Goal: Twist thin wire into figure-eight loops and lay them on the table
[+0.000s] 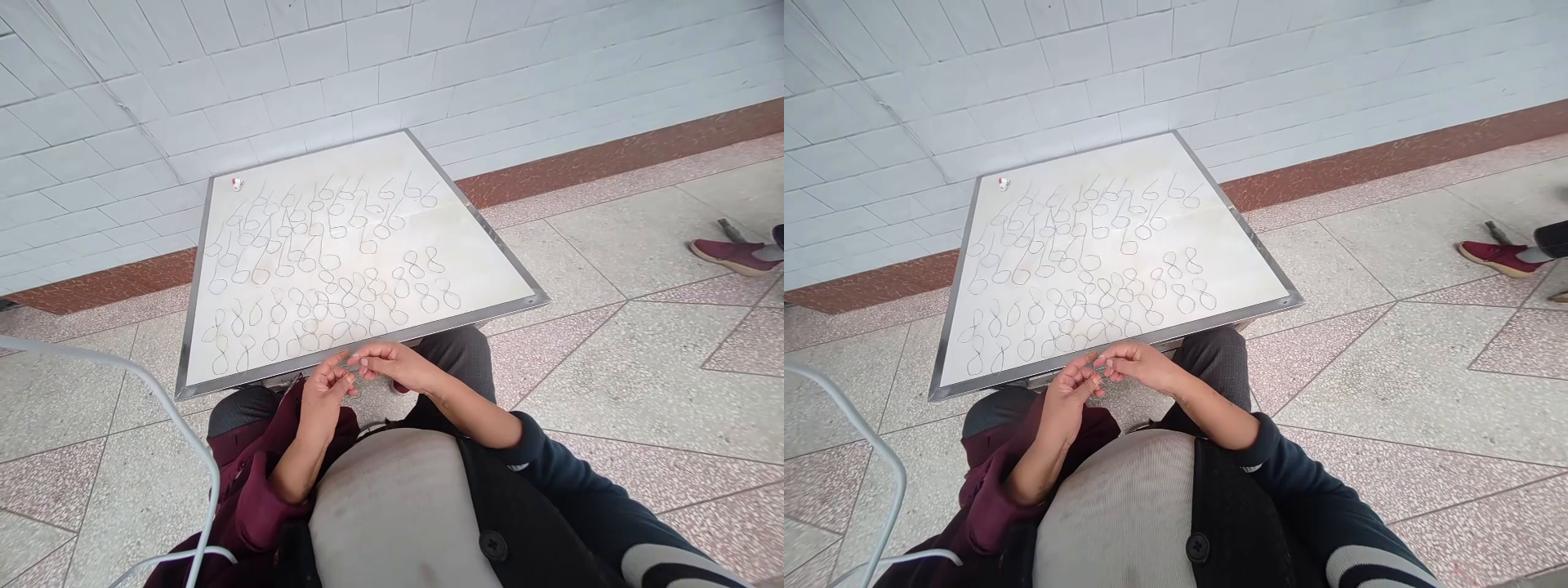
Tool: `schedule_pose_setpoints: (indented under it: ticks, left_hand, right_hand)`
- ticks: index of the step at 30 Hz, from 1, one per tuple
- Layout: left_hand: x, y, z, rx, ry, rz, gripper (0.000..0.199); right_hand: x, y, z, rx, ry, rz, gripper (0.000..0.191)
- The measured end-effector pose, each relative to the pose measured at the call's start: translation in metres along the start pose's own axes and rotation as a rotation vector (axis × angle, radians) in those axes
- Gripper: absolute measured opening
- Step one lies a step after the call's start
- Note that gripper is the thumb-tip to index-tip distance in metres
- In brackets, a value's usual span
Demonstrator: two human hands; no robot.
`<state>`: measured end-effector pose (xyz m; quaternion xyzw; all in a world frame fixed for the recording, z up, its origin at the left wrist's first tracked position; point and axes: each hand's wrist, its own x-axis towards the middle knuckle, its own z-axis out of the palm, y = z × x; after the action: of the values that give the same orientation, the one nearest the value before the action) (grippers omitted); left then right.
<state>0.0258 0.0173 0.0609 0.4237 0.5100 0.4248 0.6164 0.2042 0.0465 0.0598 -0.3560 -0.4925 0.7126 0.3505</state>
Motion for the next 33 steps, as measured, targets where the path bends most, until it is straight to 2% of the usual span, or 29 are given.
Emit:
schedule_pose_setpoints:
  ticks: [3,6,9,12,16,22,33]
  left_hand:
    - [0.001,-0.003,-0.002,-0.021,0.019,0.012,0.042]
    - [0.002,-0.003,-0.003,-0.098,0.09,0.021,0.046]
    - [0.003,-0.003,-0.002,-0.191,0.177,0.049,0.051]
    - [0.003,-0.004,0.0,-0.235,0.22,0.085,0.05]
    - [0.002,-0.003,0.001,-0.238,0.206,0.066,0.047]
    - [0.001,-0.001,0.002,-0.265,0.18,0.048,0.042]
    - [-0.003,0.004,0.005,-0.266,0.139,0.076,0.042]
  right_hand:
    - [0.0,0.002,0.0,-0.037,0.005,-0.032,0.029]
    - [0.001,0.011,0.003,-0.06,0.041,-0.089,0.033]
    - [0.003,0.024,0.012,-0.134,0.119,-0.127,0.032]
    - [0.005,0.035,0.025,-0.203,0.226,-0.166,0.021]
    - [0.007,0.039,0.036,-0.242,0.314,-0.232,0.014]
    - [0.006,0.035,0.036,-0.239,0.4,-0.293,0.013]
    - [0.006,0.029,0.033,-0.247,0.447,-0.289,0.012]
